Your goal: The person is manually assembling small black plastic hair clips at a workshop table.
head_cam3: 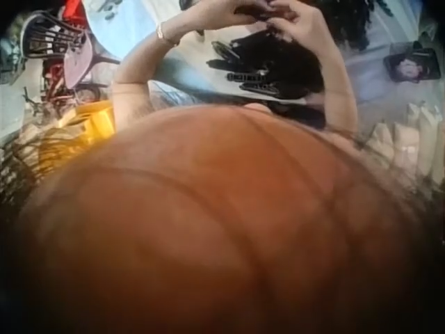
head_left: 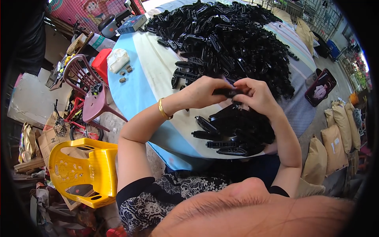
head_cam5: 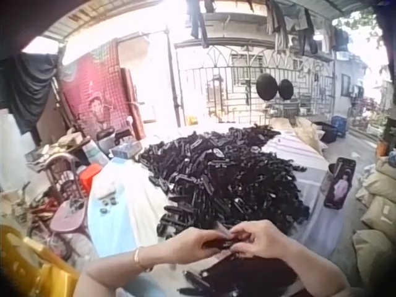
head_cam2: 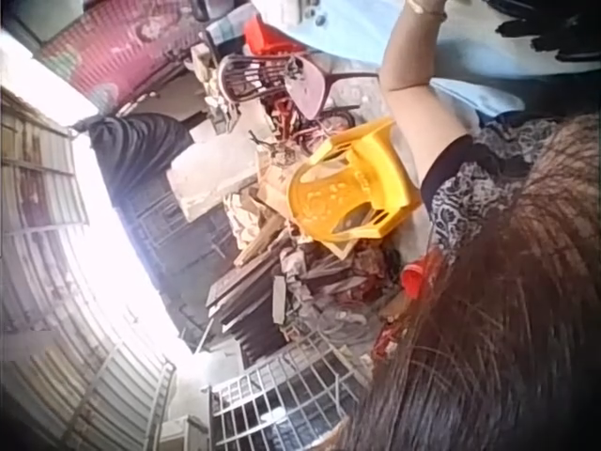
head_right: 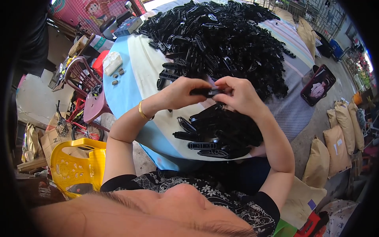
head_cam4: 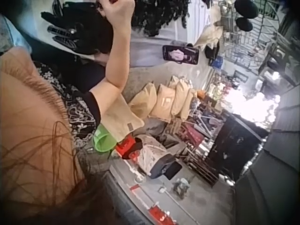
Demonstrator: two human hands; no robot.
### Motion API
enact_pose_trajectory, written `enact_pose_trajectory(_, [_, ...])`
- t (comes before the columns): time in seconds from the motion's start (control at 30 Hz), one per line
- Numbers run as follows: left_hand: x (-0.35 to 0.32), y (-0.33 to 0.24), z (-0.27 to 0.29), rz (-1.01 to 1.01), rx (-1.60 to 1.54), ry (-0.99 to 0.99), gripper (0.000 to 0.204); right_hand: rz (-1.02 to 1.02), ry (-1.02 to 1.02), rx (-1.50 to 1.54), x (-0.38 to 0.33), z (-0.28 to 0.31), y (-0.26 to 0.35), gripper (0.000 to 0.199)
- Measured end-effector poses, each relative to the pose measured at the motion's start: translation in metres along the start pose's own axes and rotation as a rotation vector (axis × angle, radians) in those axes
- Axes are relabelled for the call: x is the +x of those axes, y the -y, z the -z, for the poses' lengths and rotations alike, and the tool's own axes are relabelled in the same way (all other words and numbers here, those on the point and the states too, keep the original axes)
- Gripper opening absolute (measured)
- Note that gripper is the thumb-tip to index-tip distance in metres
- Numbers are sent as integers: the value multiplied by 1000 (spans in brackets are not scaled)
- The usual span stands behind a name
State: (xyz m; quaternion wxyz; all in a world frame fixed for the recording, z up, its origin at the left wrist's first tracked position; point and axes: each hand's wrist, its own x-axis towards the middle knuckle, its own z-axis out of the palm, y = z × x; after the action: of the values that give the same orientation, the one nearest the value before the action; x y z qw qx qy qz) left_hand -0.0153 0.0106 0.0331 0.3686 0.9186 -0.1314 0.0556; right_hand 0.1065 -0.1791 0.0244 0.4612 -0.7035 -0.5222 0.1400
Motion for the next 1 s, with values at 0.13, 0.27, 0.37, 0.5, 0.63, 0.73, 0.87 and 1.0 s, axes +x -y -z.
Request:
enact_pose_trajectory(0.13, [-3, 1, -3, 21, 9, 271, 33, -84, 271, -191, -6, 20, -17, 29])
enact_pose_trajectory(0.27, [5, 6, 9, 119, 165, 159, 30, 97, 272, -524, -5, 7, -15, 19])
enact_pose_trajectory(0.37, [-1, 20, 6, 109, 550, -260, 32, 27, 237, -542, -6, 4, -9, 16])
enact_pose_trajectory(0.5, [2, 29, -7, 235, 860, -252, 29, -18, 31, -301, -5, 6, -12, 18])
enact_pose_trajectory(0.63, [8, 32, 2, 25, 701, -522, 17, -51, -129, -61, -2, 2, -11, 28])
enact_pose_trajectory(0.73, [10, 20, 11, 190, 9, -646, 22, -10, -264, 177, -1, -6, -19, 27])
enact_pose_trajectory(0.87, [12, 26, 2, 447, -1107, -471, 26, 248, -385, 36, 0, -11, -9, 18])
enact_pose_trajectory(1.0, [11, 21, -17, 565, -1275, -362, 29, 422, -471, -145, 2, -18, 6, 13])
